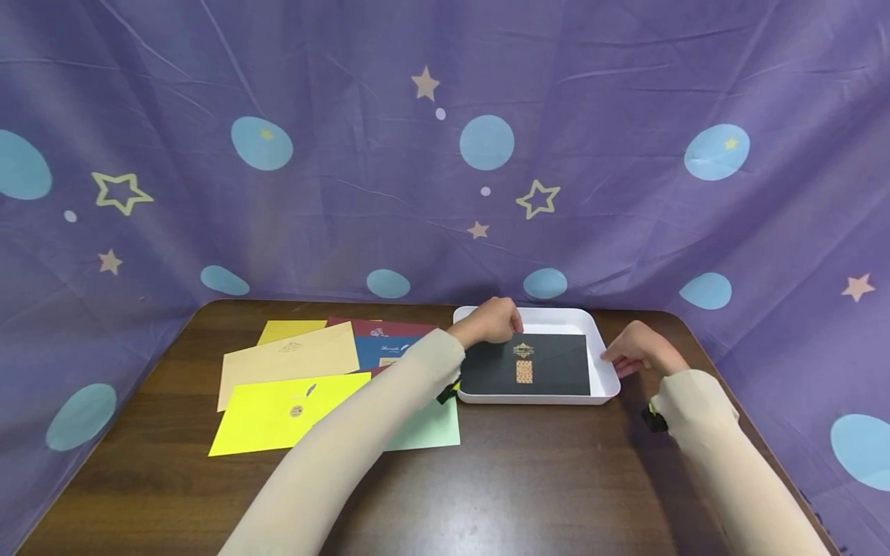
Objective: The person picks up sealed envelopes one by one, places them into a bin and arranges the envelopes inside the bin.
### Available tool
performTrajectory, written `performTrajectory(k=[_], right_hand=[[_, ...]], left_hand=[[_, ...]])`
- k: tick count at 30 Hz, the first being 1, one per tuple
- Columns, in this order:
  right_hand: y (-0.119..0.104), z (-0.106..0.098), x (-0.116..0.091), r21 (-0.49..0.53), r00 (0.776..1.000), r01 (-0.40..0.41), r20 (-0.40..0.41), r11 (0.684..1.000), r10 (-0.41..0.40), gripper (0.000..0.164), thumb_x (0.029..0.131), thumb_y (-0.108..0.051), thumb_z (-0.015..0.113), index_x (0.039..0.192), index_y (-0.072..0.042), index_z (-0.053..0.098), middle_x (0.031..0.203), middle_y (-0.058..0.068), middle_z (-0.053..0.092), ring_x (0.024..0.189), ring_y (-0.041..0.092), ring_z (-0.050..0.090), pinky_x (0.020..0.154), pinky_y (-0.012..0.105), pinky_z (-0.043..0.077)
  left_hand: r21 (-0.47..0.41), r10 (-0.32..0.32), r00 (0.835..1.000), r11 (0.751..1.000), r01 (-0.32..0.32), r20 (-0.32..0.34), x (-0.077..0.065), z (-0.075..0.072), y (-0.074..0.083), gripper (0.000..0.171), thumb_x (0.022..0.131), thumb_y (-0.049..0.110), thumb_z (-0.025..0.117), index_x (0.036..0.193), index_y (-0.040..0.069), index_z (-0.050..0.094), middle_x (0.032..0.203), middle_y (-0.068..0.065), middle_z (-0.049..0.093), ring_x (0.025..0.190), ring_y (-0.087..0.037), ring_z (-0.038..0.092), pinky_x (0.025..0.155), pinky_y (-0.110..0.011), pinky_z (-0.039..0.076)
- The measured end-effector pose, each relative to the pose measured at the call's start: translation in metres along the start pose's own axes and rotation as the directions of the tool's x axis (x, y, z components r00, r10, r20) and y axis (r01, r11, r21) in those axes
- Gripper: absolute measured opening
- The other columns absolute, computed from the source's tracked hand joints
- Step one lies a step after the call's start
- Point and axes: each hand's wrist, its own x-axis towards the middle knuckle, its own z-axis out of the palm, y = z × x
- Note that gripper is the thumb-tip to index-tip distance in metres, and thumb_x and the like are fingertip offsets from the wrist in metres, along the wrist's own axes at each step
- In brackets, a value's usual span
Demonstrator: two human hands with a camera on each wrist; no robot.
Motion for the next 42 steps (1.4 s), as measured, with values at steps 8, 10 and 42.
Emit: performTrajectory(k=[8, 10, 42], right_hand=[[0.002, 0.0, 0.001, -0.005, 1.0, 0.013, 0.008, 1.0, -0.013, 0.02, 0.091, 0.002, 0.068, 0.1, 0.02, 0.066, 0.068, 0.004, 0.069, 0.064, 0.013, 0.069, 0.066, 0.032, 0.063], [0.002, 0.0, 0.001, -0.002, 1.0, 0.009, 0.005, 1.0, -0.009, 0.021, 0.091, 0.002, 0.068, 0.101, 0.02, 0.066, 0.068, 0.003, 0.068, 0.064, 0.013, 0.068, 0.066, 0.032, 0.063], [0.002, -0.001, 0.001, -0.022, 1.0, 0.017, 0.0, 1.0, -0.017, 0.022, 0.09, 0.001, 0.068, 0.1, 0.02, 0.065, 0.068, 0.003, 0.068, 0.063, 0.012, 0.068, 0.065, 0.031, 0.063]], left_hand=[[0.0, -0.005, 1.0, 1.0, 0.005, 0.019, -0.001, 0.004, -0.001, 0.029, 0.091, 0.0, 0.061, 0.111, 0.012, 0.08, 0.116, 0.0, 0.076, 0.102, -0.016, 0.068, 0.086, -0.026, 0.056], [-0.004, -0.013, 1.0, 1.0, 0.013, 0.019, -0.001, 0.005, -0.001, 0.03, 0.092, 0.001, 0.061, 0.113, 0.012, 0.079, 0.118, 0.0, 0.076, 0.105, -0.016, 0.068, 0.088, -0.027, 0.056], [-0.138, 0.094, 0.995, 0.986, -0.095, -0.015, -0.031, -0.039, -0.02, 0.026, 0.099, 0.007, 0.059, 0.12, 0.006, 0.075, 0.122, -0.007, 0.074, 0.115, -0.021, 0.068, 0.096, -0.029, 0.055]])
